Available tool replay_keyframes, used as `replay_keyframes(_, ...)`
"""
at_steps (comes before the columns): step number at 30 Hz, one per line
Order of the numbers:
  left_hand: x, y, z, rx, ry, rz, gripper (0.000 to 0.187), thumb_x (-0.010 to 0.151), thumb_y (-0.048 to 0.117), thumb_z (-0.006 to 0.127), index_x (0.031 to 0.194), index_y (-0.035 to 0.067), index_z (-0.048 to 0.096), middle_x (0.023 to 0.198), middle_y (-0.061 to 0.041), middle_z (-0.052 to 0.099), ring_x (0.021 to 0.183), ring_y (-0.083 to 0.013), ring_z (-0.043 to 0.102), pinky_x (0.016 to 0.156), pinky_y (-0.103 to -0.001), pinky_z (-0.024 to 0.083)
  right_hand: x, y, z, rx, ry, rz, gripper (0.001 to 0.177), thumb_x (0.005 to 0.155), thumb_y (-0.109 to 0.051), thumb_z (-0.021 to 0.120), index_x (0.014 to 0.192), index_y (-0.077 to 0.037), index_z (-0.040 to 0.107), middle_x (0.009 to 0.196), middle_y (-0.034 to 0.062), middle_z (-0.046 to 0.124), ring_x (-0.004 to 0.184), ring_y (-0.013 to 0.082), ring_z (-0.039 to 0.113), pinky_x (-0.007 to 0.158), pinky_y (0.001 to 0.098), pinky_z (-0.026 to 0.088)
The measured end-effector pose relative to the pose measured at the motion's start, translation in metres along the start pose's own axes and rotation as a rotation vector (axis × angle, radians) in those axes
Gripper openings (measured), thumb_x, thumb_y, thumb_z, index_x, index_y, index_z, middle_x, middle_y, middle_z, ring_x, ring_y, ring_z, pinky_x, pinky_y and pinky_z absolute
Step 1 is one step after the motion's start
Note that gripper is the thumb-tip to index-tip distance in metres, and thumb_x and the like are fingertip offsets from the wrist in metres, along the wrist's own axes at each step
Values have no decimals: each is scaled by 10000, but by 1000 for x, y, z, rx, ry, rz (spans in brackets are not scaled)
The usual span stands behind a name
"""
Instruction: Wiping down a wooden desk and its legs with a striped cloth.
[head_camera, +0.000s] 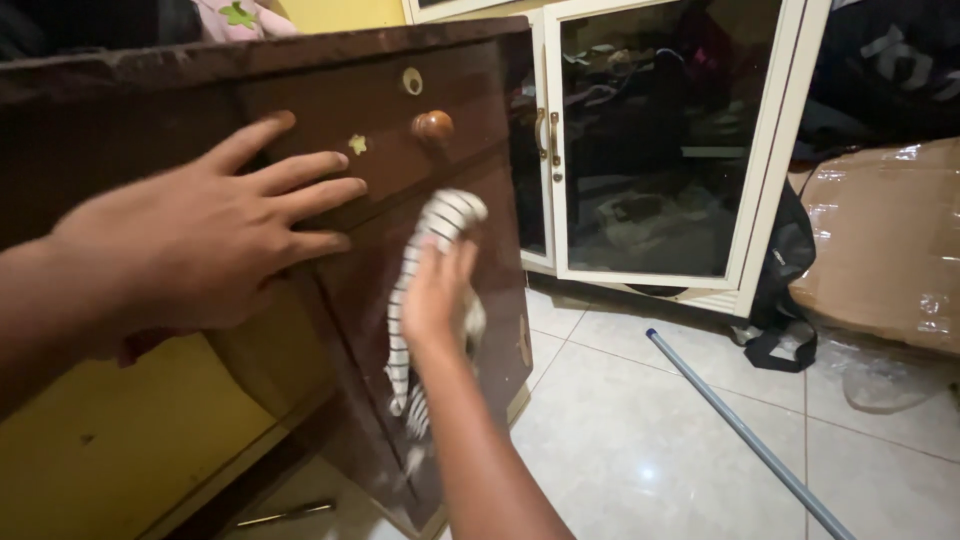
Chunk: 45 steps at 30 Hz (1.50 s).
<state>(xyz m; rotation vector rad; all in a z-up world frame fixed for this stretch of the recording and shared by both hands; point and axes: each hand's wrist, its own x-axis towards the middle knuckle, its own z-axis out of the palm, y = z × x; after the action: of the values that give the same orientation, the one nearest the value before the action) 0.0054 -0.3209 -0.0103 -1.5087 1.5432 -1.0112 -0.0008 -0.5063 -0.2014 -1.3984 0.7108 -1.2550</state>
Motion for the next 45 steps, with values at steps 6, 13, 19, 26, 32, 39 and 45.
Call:
replay_keyframes(6,0,-1,-2,-6,-8,-13,708,758,374,609,1458,361,506,1701,-11,191,1562,-190,115,1236,-542,22,-10,2,12,31,124,-298,639,1062,-377,401,1606,-55,309,1648,193,350,1514,377,334,1244,436,246)
replay_keyframes(13,3,0,-5,-38,-7,-4,721,753,348,633,1463,339,510,1700,-8,199,1566,-188,114,1229,-537,31,-26,-33,-7,72,70,-177,605,1022,-321,442,1554,-50,344,1618,178,356,1485,372,324,1190,441,251)
replay_keyframes(19,0,0,-8,-14,-16,-3,771,702,300,643,1457,361,503,1702,-12,187,1568,-192,103,1229,-544,17,-24,-7,1,19,57,-381,503,1065,-300,440,1497,-43,439,1572,197,461,1467,374,411,1208,437,302)
replay_keyframes(26,1,1,-9,-47,-17,0,732,737,325,645,1458,327,519,1698,-19,194,1561,-200,116,1230,-547,22,-13,-24,-10,161,0,49,620,1026,-313,434,1593,-127,267,1665,127,272,1505,340,311,1202,443,251)
replay_keyframes(32,-3,-1,-11,-64,6,-19,725,694,361,667,1412,328,572,1686,-14,232,1561,-205,142,1227,-534,30,-11,-21,1,141,49,-285,619,1052,-310,474,1603,-89,298,1670,157,302,1522,345,312,1222,446,255)
replay_keyframes(39,0,-1,-13,-67,40,0,734,685,421,647,1407,299,583,1679,-51,255,1557,-225,156,1220,-548,30,27,61,-6,825,0,285,537,986,-248,465,1505,-112,443,1533,151,530,1369,310,531,1138,435,417)
replay_keyframes(45,-2,0,-14,-76,69,3,734,677,445,648,1392,288,595,1669,-64,267,1551,-238,169,1216,-549,35,14,-19,3,409,-56,-376,583,1062,-268,471,1589,-74,314,1677,150,319,1542,306,300,1242,396,219)
